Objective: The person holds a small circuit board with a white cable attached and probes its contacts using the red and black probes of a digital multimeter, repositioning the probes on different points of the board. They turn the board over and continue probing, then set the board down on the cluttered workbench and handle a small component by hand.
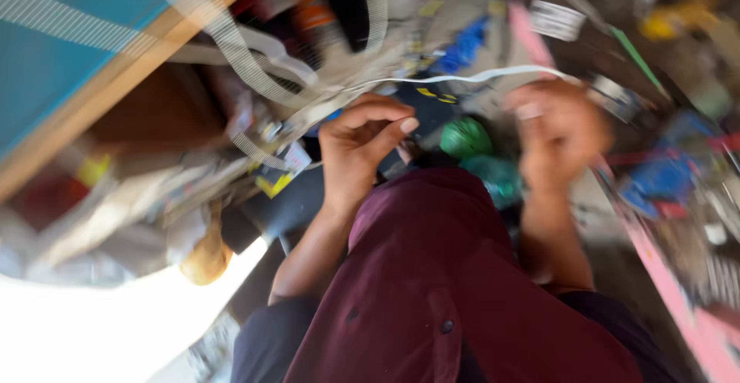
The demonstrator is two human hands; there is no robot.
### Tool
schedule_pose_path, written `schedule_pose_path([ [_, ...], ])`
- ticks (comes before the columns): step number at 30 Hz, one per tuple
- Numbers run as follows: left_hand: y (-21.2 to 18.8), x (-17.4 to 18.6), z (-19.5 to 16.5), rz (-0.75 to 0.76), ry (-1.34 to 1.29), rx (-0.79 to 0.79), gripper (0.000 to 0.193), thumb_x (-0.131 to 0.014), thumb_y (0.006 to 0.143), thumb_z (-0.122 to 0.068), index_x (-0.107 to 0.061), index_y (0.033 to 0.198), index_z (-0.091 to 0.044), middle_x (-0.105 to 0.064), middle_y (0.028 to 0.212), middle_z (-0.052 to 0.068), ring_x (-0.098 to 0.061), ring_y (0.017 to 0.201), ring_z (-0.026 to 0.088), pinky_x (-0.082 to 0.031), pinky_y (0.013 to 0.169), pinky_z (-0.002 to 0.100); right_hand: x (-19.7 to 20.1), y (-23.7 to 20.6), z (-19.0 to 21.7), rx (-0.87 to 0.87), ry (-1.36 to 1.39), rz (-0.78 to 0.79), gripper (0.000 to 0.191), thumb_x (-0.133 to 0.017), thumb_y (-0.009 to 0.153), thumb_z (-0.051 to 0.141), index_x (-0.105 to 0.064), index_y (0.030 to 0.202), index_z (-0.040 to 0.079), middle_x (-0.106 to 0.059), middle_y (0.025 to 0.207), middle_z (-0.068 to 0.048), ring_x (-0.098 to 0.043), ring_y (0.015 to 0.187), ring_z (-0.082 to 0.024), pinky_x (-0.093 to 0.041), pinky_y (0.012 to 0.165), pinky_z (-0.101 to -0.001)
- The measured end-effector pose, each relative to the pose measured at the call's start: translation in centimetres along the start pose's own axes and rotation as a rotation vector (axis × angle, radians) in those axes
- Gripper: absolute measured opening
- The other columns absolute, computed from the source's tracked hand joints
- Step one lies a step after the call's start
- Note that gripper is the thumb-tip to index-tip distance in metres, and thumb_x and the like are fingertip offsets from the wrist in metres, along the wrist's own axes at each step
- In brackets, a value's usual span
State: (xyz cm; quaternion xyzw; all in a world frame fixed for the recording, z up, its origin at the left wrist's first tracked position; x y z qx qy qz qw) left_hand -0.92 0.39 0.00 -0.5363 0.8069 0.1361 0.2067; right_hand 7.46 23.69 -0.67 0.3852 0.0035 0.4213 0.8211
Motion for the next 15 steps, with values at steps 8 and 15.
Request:
schedule_pose_path([
  [8, 8.5, -13.2, 11.3, 0.467, 0.451, -0.197, 0.014, -0.082, 0.091, -0.001, -0.077, 0.102, -0.005, -0.074, 0.103, 0.004, -0.067, 0.091, 0.012, -0.055, 0.081, 0.027, 5.1, -10.7, -0.5, -0.586, 0.050, 0.064, 0.014, -0.066, 0.100, -0.002, -0.071, 0.113, -0.001, -0.073, 0.103, -0.011, -0.070, 0.091, -0.018, -0.056, 0.081, -0.0286],
  [15, 13.8, -24.1, 18.9, 0.721, 0.660, -0.580, 0.012, -0.081, 0.090, -0.010, -0.075, 0.100, -0.012, -0.070, 0.103, -0.001, -0.067, 0.098, 0.021, -0.051, 0.088, 0.035, 9.5, -12.7, -0.6, -0.679, 0.002, -0.206, 0.013, -0.064, 0.100, -0.006, -0.071, 0.111, -0.002, -0.072, 0.105, -0.014, -0.072, 0.095, -0.019, -0.058, 0.086, -0.0289],
])
Point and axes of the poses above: each hand's wrist, its own y-axis towards the middle knuckle, its own x-axis out of the back of the hand, z = x × y, the point moved 1 cm from there along y, towards the middle knuckle
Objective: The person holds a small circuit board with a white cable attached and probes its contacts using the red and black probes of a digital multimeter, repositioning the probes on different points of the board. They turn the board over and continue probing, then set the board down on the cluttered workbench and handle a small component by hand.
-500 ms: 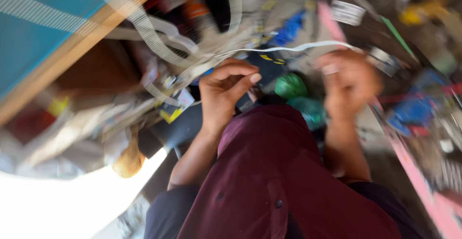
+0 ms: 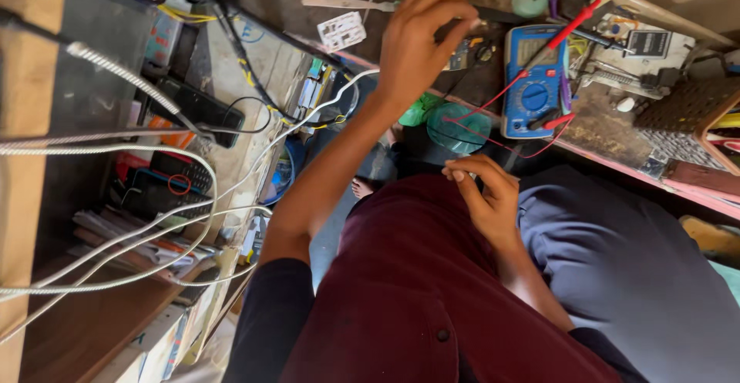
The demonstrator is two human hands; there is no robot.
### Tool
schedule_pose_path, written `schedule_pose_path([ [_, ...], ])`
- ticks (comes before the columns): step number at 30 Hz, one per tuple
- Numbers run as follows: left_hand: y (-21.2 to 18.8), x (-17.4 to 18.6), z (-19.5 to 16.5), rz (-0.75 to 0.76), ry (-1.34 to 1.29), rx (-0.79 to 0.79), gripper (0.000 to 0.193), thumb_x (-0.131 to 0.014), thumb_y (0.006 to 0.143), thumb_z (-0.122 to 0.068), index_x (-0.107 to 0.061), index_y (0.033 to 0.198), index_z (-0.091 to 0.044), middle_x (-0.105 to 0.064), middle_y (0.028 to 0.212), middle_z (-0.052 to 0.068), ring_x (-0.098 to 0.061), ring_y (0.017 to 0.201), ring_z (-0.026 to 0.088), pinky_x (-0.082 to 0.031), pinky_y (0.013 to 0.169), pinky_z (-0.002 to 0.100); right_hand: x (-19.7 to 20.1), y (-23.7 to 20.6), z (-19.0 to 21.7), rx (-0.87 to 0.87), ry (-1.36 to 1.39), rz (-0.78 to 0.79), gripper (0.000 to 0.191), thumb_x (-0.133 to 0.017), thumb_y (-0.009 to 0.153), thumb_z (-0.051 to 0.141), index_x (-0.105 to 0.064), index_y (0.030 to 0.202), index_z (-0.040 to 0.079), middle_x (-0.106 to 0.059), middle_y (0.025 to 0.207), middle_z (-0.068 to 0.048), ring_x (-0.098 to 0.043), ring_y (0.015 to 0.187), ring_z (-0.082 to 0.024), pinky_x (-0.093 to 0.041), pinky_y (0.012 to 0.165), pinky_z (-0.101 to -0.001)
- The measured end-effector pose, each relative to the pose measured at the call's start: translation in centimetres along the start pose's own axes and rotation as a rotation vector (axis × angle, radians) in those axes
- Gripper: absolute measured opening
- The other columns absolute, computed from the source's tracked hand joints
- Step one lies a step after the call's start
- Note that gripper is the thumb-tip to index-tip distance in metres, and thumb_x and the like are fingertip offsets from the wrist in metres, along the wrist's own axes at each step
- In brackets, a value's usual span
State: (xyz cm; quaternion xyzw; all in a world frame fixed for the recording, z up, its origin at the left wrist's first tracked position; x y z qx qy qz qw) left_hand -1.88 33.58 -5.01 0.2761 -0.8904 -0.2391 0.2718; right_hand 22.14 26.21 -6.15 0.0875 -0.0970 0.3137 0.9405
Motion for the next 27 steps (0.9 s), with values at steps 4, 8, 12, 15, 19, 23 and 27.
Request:
schedule_pose_path([
  [4, 1.4, -2.1, 1.0, 0.058, 0.310, -0.201, 0.014, -0.076, 0.089, -0.010, -0.072, 0.102, -0.012, -0.066, 0.110, -0.002, -0.063, 0.103, 0.023, -0.048, 0.086, 0.039, 2.1, -0.2, -0.9, 0.012, 0.006, -0.064, 0.012, -0.064, 0.101, -0.007, -0.070, 0.111, -0.003, -0.072, 0.104, -0.014, -0.071, 0.094, -0.019, -0.057, 0.086, -0.0293],
  [8, 1.1, -2.9, 1.1, 0.112, 0.456, -0.251, 0.029, -0.071, 0.084, -0.007, -0.072, 0.113, -0.007, -0.065, 0.116, 0.000, -0.062, 0.103, 0.023, -0.050, 0.088, 0.038, 3.9, -0.1, -1.4, -0.014, 0.022, -0.087, 0.012, -0.063, 0.102, -0.007, -0.070, 0.112, -0.003, -0.072, 0.104, -0.015, -0.071, 0.094, -0.020, -0.057, 0.085, -0.0296],
  [12, 1.1, -2.7, 0.3, 0.110, 0.522, -0.163, 0.035, -0.067, 0.085, -0.002, -0.071, 0.119, -0.009, -0.067, 0.113, 0.002, -0.064, 0.102, 0.024, -0.050, 0.086, 0.037, 4.3, 1.7, -1.0, 0.021, 0.084, -0.047, 0.013, -0.063, 0.101, -0.007, -0.069, 0.112, -0.004, -0.072, 0.103, -0.015, -0.071, 0.093, -0.020, -0.057, 0.085, -0.0300],
  [15, 1.0, -2.8, 0.6, 0.139, 0.529, -0.073, 0.034, -0.068, 0.088, -0.001, -0.070, 0.121, -0.009, -0.070, 0.107, 0.003, -0.065, 0.097, 0.024, -0.050, 0.084, 0.039, 4.7, 2.6, -0.7, 0.060, 0.091, 0.000, 0.012, -0.063, 0.100, -0.008, -0.069, 0.111, -0.005, -0.072, 0.100, -0.014, -0.072, 0.091, -0.020, -0.057, 0.084, -0.0304],
  [19, 0.9, -3.4, 1.0, 0.126, 0.504, -0.063, 0.040, -0.065, 0.087, 0.003, -0.068, 0.126, -0.010, -0.073, 0.110, 0.004, -0.068, 0.100, 0.023, -0.051, 0.087, 0.040, 5.5, 2.9, -0.6, 0.073, 0.088, 0.017, 0.013, -0.063, 0.100, -0.008, -0.069, 0.111, -0.005, -0.072, 0.099, -0.015, -0.071, 0.091, -0.022, -0.056, 0.084, -0.0311],
  [23, 1.4, -4.2, 0.7, 0.129, 0.419, -0.070, 0.042, -0.065, 0.086, 0.004, -0.066, 0.126, -0.009, -0.072, 0.116, 0.007, -0.068, 0.104, 0.025, -0.052, 0.090, 0.040, 6.0, 3.4, -0.6, 0.096, 0.098, -0.014, 0.013, -0.064, 0.100, -0.007, -0.069, 0.112, -0.004, -0.073, 0.097, -0.014, -0.071, 0.091, -0.022, -0.056, 0.086, -0.0316],
  [27, 2.3, -5.0, -0.1, 0.153, 0.351, -0.081, 0.046, -0.066, 0.084, 0.006, -0.065, 0.128, -0.008, -0.072, 0.118, 0.009, -0.067, 0.107, 0.029, -0.054, 0.094, 0.042, 6.2, 3.8, -0.6, 0.102, 0.085, -0.024, 0.014, -0.065, 0.100, -0.007, -0.069, 0.113, -0.004, -0.073, 0.096, -0.014, -0.071, 0.090, -0.022, -0.056, 0.086, -0.0319],
])
Point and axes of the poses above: each hand's wrist, its own y-axis towards the middle knuckle, its own x-axis out of the back of the hand, z = x × y, the point moved 1 cm from there along y, towards the middle knuckle
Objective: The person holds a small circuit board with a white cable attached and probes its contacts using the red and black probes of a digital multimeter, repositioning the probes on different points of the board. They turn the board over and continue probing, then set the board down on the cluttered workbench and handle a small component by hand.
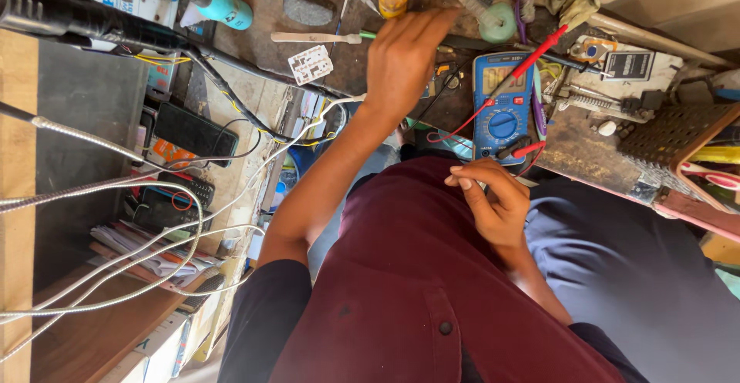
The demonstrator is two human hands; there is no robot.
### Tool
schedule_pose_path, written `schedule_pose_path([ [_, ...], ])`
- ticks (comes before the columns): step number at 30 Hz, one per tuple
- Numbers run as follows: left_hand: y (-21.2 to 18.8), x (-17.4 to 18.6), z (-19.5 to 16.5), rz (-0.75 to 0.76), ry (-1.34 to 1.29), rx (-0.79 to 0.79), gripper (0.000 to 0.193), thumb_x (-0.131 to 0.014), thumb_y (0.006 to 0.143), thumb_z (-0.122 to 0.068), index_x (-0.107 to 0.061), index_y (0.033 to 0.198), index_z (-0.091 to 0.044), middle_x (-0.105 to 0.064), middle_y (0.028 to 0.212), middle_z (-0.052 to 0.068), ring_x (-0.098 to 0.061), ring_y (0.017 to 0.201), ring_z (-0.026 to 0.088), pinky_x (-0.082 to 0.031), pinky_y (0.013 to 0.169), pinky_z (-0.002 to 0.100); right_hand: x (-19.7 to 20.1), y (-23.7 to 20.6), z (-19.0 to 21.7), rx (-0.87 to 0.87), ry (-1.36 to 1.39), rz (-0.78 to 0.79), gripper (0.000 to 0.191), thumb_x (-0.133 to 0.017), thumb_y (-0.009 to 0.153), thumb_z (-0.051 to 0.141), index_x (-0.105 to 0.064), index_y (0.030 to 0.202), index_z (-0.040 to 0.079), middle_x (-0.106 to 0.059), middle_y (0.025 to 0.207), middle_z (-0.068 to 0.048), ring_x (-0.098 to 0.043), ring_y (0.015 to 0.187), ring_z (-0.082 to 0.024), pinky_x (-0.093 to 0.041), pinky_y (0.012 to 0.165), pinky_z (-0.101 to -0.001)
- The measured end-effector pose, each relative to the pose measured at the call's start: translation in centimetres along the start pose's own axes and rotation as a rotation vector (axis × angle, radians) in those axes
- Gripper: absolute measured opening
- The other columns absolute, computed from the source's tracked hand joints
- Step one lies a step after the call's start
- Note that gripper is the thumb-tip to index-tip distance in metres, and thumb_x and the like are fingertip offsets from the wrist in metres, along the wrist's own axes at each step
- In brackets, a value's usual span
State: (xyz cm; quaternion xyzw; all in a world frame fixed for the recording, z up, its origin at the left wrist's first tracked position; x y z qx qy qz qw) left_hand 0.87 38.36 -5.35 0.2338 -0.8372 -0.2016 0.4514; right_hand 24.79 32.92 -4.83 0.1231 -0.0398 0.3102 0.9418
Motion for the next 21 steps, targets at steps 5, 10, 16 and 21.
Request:
schedule_pose_path([
  [5, 1.6, 1.0, -1.5, -0.025, -0.089, -0.027, 0.049, -0.064, 0.087, 0.008, -0.064, 0.133, -0.007, -0.070, 0.125, 0.010, -0.068, 0.113, 0.030, -0.056, 0.097, 0.040, 1.1, 0.1, -0.2, 0.020, -0.056, -0.026, 0.013, -0.066, 0.099, -0.006, -0.069, 0.112, -0.004, -0.073, 0.097, -0.013, -0.071, 0.089, -0.022, -0.056, 0.084, -0.0322],
  [10, -2.0, 5.2, -3.5, -0.150, -0.229, 0.167, 0.026, -0.075, 0.099, 0.001, -0.070, 0.124, -0.005, -0.073, 0.113, 0.009, -0.073, 0.101, 0.027, -0.057, 0.086, 0.035, 4.9, 0.8, 0.8, 0.045, -0.254, -0.213, 0.008, -0.066, 0.104, -0.007, -0.070, 0.109, -0.003, -0.073, 0.103, -0.014, -0.071, 0.088, -0.022, -0.057, 0.081, -0.0297],
  [16, -7.0, 5.4, -5.4, -0.050, -0.320, 0.307, 0.017, -0.074, 0.097, 0.000, -0.072, 0.113, -0.003, -0.075, 0.105, 0.011, -0.072, 0.091, 0.027, -0.056, 0.082, 0.036, 8.5, 7.1, 1.6, 0.158, -0.762, -0.150, 0.022, -0.067, 0.105, -0.008, -0.068, 0.126, -0.001, -0.068, 0.121, -0.020, -0.066, 0.113, -0.034, -0.053, 0.099, -0.0402],
  [21, -8.1, 5.5, -4.5, -0.012, -0.303, 0.291, 0.015, -0.075, 0.096, -0.001, -0.074, 0.111, -0.003, -0.076, 0.103, 0.010, -0.072, 0.090, 0.027, -0.055, 0.081, 0.037, 8.3, 11.4, 0.9, 0.151, -0.985, 0.071, 0.039, -0.069, 0.099, -0.006, -0.070, 0.136, 0.005, -0.062, 0.108, -0.016, -0.063, 0.099, -0.037, -0.051, 0.086, -0.0467],
])
Point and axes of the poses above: each hand's wrist, its own y-axis towards the middle knuckle, its own x-axis out of the back of the hand, z = x × y, the point moved 1 cm from there along y, towards the middle knuckle
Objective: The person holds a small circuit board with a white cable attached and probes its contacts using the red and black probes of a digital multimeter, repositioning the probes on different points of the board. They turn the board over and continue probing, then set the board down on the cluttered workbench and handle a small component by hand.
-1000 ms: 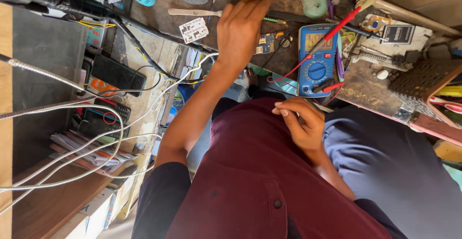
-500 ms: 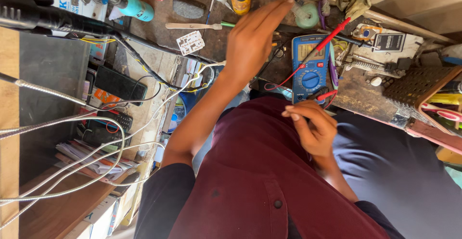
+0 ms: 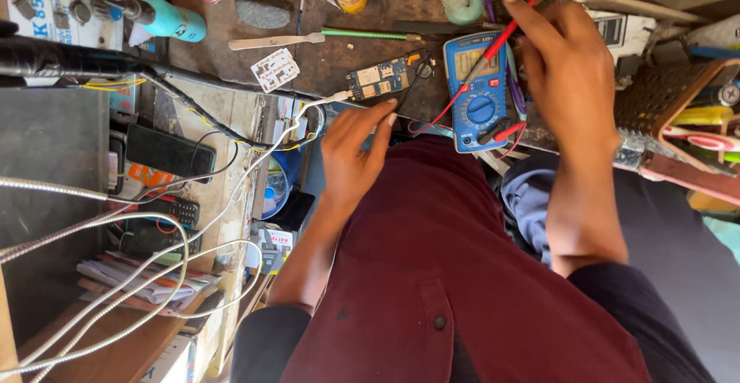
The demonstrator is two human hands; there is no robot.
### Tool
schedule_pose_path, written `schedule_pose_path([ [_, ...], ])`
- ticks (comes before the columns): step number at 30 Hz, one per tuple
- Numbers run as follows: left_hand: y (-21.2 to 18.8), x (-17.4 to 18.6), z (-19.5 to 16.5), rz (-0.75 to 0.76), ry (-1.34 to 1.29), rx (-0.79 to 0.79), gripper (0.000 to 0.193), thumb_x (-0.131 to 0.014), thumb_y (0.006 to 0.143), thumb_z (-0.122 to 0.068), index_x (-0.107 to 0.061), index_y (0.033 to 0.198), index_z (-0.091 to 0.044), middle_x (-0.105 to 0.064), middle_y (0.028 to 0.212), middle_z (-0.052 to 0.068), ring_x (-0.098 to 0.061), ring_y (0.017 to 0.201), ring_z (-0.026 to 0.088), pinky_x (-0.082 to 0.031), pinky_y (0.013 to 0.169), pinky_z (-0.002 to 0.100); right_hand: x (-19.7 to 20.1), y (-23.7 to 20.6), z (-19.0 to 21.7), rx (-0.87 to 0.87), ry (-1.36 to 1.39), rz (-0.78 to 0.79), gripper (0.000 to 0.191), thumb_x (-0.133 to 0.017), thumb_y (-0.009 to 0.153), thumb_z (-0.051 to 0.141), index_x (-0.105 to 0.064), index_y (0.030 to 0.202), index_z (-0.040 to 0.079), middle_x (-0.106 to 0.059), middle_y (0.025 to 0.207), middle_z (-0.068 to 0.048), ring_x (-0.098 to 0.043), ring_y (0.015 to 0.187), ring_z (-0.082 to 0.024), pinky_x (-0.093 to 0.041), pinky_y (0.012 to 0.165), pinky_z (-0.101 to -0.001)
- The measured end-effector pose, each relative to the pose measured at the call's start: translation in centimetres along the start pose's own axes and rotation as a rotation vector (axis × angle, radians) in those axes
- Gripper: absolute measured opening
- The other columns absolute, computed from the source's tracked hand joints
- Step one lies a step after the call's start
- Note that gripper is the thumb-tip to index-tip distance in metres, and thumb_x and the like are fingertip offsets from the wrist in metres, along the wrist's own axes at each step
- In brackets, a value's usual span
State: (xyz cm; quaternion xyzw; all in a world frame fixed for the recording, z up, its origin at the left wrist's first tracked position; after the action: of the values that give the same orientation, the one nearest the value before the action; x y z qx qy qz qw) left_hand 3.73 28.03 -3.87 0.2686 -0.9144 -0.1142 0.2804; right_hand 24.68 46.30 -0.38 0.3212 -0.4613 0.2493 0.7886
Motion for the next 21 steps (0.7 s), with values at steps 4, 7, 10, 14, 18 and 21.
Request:
schedule_pose_path([
  [4, 0.9, 0.9, 0.1, 0.003, -0.022, -0.040, 0.014, -0.074, 0.097, 0.000, -0.074, 0.111, -0.003, -0.075, 0.103, 0.010, -0.072, 0.090, 0.026, -0.055, 0.082, 0.037, -0.5, 1.1, -0.8, 0.102, -0.121, 0.025, 0.029, -0.073, 0.099, 0.003, -0.069, 0.126, 0.012, -0.061, 0.108, -0.010, -0.061, 0.103, -0.032, -0.049, 0.098, -0.0453],
  [7, 1.1, 1.7, 0.0, -0.018, -0.033, -0.041, 0.015, -0.074, 0.097, 0.001, -0.073, 0.111, -0.003, -0.075, 0.104, 0.010, -0.072, 0.091, 0.026, -0.055, 0.084, 0.036, -1.1, 0.6, -1.1, 0.112, -0.146, 0.016, 0.028, -0.073, 0.094, 0.002, -0.067, 0.120, 0.010, -0.061, 0.107, -0.010, -0.059, 0.105, -0.033, -0.046, 0.096, -0.0446],
  [10, 1.1, 2.6, 0.6, -0.086, -0.054, 0.004, 0.016, -0.075, 0.097, 0.002, -0.073, 0.112, -0.003, -0.075, 0.102, 0.010, -0.072, 0.091, 0.025, -0.055, 0.084, 0.035, -1.8, 0.0, -1.3, 0.133, -0.183, 0.001, 0.032, -0.072, 0.090, -0.003, -0.066, 0.119, 0.007, -0.060, 0.108, -0.012, -0.058, 0.107, -0.033, -0.045, 0.094, -0.0447],
  [14, 0.0, 3.6, 1.7, -0.133, -0.070, 0.093, 0.018, -0.074, 0.097, 0.004, -0.074, 0.114, -0.002, -0.076, 0.101, 0.011, -0.071, 0.087, 0.022, -0.056, 0.081, 0.032, -3.3, -1.0, -1.8, 0.072, -0.208, 0.007, 0.035, -0.066, 0.087, -0.007, -0.061, 0.118, 0.008, -0.057, 0.115, -0.012, -0.055, 0.111, -0.032, -0.044, 0.101, -0.0423],
  [18, -0.6, 4.4, 2.3, -0.149, -0.074, 0.128, 0.019, -0.073, 0.097, 0.005, -0.073, 0.116, -0.001, -0.076, 0.098, 0.009, -0.071, 0.086, 0.020, -0.055, 0.081, 0.032, -3.4, -1.1, -3.0, 0.093, -0.202, 0.014, 0.038, -0.065, 0.084, -0.009, -0.060, 0.118, 0.007, -0.056, 0.117, -0.014, -0.053, 0.115, -0.033, -0.043, 0.101, -0.0435],
  [21, -0.7, 4.7, 2.2, -0.175, -0.051, 0.137, 0.019, -0.075, 0.097, 0.004, -0.074, 0.115, -0.001, -0.076, 0.099, 0.011, -0.071, 0.087, 0.021, -0.055, 0.081, 0.031, -2.8, -1.1, -3.0, 0.144, -0.145, -0.057, 0.034, -0.069, 0.086, -0.009, -0.063, 0.117, 0.006, -0.058, 0.119, -0.014, -0.055, 0.116, -0.033, -0.042, 0.099, -0.0452],
])
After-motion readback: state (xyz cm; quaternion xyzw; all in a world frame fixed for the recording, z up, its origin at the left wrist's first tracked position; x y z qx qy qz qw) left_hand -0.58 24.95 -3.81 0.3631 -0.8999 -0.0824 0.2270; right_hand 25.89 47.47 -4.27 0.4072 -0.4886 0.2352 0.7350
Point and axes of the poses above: each hand's wrist, its own y-axis towards the middle knuckle, its own x-axis out of the back of the hand, z = x × y, the point moved 1 cm from there along y, towards the middle knuckle
